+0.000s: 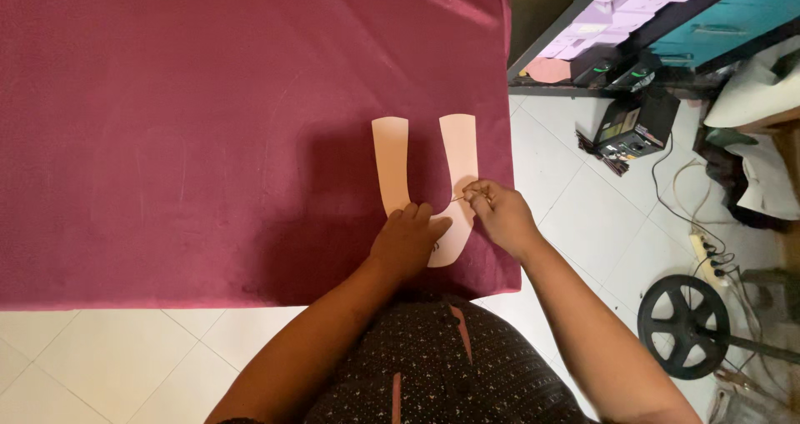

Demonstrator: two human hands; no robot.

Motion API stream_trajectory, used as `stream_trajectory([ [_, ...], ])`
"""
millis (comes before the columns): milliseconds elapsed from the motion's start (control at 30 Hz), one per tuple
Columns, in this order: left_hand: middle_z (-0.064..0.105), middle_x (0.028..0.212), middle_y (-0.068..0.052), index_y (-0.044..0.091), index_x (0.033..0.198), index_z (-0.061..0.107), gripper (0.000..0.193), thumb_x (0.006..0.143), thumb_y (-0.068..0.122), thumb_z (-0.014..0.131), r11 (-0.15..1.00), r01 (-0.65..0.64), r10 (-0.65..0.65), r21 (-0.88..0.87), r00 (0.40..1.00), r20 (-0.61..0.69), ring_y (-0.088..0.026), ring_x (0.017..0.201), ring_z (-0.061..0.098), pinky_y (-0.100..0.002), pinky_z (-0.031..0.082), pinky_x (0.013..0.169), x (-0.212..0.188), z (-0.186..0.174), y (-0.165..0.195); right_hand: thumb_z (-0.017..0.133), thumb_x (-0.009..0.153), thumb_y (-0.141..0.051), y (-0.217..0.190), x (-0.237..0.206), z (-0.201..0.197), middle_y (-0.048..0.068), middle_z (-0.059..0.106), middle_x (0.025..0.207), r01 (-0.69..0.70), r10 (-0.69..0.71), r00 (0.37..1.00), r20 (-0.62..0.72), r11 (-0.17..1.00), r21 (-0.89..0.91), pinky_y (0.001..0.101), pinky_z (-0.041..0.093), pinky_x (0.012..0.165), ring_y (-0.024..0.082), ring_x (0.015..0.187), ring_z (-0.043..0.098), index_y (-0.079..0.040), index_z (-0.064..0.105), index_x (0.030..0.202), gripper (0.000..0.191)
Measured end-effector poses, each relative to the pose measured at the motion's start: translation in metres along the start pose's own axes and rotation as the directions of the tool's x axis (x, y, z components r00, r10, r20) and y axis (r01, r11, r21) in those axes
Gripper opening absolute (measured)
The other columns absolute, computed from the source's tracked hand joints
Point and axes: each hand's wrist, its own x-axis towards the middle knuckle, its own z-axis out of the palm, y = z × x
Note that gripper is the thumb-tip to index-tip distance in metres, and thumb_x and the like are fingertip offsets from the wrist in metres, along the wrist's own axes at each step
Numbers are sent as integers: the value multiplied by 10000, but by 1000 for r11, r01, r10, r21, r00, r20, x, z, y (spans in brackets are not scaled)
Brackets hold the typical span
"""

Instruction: The person places a U-shaped paper pattern on a large piece of maroon fabric and traces its outline with a small marking tool. The person repeats this process multiple times, repositioning the pattern and tracing new outlines on the fabric.

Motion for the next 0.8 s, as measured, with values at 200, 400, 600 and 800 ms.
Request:
stream_trajectory([
  [200,585,1124,-91,193,1323,618,478,847,159,641,1000,13,-13,-22,1000,-18,-276,1054,554,-430,444,893,-1,0,3,625,1014,-280,1,25,-6,129,754,1020,127,-148,986,-73,962,-240,355,550,788,223,838,703,-77,731,1141,262],
  [400,588,1099,-79,279,1443,570,598,882,97,669,993,118,-118,1,988,101,-263,1026,570,-420,467,834,13,-10,7,610,1013,-260,-13,61,-20,132,780,934,0,0,1000,-6,999,-48,359,560,800,276,843,736,-64,725,1091,240],
  [600,572,1140,-87,318,1536,420,804,826,119,740,978,204,-204,36,922,329,-262,1044,568,-418,467,874,31,-24,14,642,994,-274,-17,60,-21,145,763,961,110,-96,993,73,969,-220,376,560,787,289,863,736,-62,729,1076,243],
  [800,618,1172,-141,354,1609,272,955,824,53,725,948,315,-302,53,828,473,-305,1054,639,-432,529,864,54,-30,15,649,1017,-233,-21,114,-12,165,753,1046,403,-433,895,-106,888,-222,390,573,792,308,895,732,-51,734,1080,211],
])
